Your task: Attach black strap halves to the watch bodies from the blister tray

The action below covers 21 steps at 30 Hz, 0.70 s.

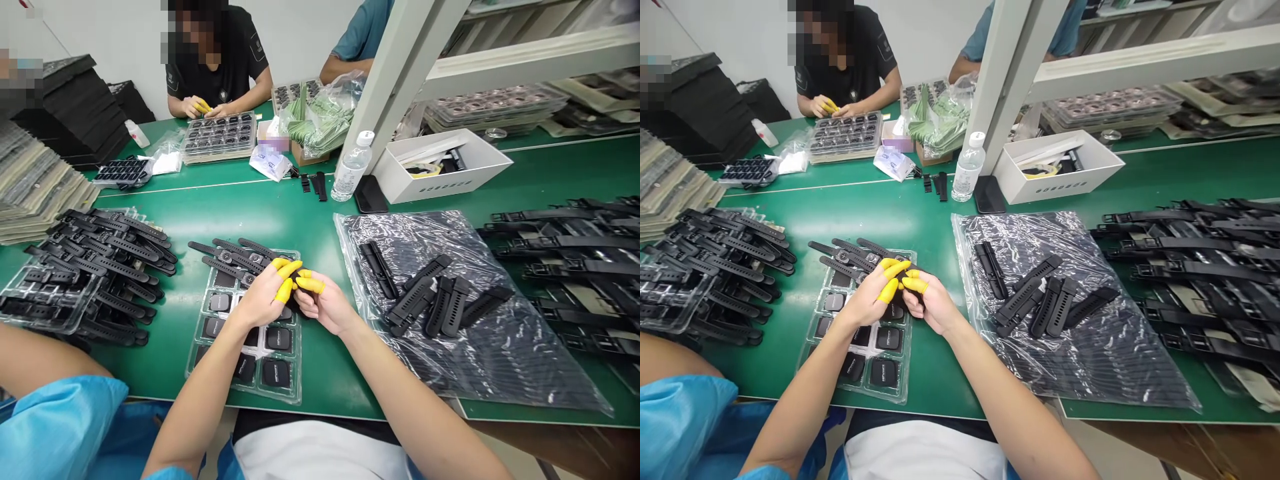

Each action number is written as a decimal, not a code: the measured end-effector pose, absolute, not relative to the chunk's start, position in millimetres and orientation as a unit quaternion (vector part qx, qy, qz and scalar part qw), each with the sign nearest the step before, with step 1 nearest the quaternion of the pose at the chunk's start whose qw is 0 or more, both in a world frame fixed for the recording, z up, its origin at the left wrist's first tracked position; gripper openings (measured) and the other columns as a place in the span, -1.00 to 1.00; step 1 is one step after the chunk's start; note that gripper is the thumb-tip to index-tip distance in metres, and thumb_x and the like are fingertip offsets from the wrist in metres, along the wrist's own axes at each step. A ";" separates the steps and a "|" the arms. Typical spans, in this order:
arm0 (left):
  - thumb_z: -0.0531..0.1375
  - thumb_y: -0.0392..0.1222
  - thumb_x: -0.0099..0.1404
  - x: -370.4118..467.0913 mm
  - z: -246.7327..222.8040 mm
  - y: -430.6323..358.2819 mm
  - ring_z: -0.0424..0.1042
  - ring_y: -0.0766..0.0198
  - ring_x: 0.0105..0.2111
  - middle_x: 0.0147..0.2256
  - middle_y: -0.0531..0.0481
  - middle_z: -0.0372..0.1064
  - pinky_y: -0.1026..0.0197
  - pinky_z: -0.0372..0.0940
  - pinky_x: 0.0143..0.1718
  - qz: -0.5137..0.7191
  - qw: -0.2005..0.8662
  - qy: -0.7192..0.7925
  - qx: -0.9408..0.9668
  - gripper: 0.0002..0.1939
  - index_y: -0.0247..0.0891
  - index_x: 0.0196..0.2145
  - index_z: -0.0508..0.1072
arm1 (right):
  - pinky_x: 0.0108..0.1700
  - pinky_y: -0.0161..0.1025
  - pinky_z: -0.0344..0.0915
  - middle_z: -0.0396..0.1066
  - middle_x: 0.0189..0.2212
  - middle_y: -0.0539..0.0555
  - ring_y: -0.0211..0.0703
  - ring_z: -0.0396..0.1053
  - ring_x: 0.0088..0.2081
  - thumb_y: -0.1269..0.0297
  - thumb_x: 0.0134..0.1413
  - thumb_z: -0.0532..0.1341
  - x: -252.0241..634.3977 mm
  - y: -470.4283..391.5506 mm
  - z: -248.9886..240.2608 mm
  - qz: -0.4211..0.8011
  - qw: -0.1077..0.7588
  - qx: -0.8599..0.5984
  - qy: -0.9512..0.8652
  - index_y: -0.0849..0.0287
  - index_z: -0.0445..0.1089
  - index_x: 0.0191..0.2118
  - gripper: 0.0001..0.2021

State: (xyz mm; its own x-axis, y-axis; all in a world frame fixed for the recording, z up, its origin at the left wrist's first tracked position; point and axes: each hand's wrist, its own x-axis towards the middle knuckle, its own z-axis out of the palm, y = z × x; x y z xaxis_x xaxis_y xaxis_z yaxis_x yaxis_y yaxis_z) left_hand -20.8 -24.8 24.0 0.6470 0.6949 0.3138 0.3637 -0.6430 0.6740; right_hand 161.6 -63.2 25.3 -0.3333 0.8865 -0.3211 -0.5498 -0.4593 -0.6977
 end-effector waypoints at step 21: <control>0.03 -0.39 0.41 -26.5 18.5 -20.9 0.41 0.05 0.23 0.19 -0.22 0.39 -0.02 0.38 0.28 0.276 0.271 0.315 0.867 -0.41 -0.21 0.36 0.28 | -0.65 -0.38 -0.02 0.21 -0.67 -0.18 -0.38 0.00 -0.68 -0.16 0.03 0.39 157.8 -64.2 19.4 0.708 0.458 -0.413 -0.344 0.10 0.26 -0.31 -0.54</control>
State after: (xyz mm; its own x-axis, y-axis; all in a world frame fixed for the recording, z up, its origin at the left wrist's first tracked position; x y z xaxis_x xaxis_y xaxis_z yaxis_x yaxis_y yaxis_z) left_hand -26.5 -20.9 18.5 0.6502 0.6947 0.3077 0.3963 -0.6556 0.6427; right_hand 157.8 -64.2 19.4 -0.2395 0.9329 -0.2688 -0.3648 -0.3431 -0.8655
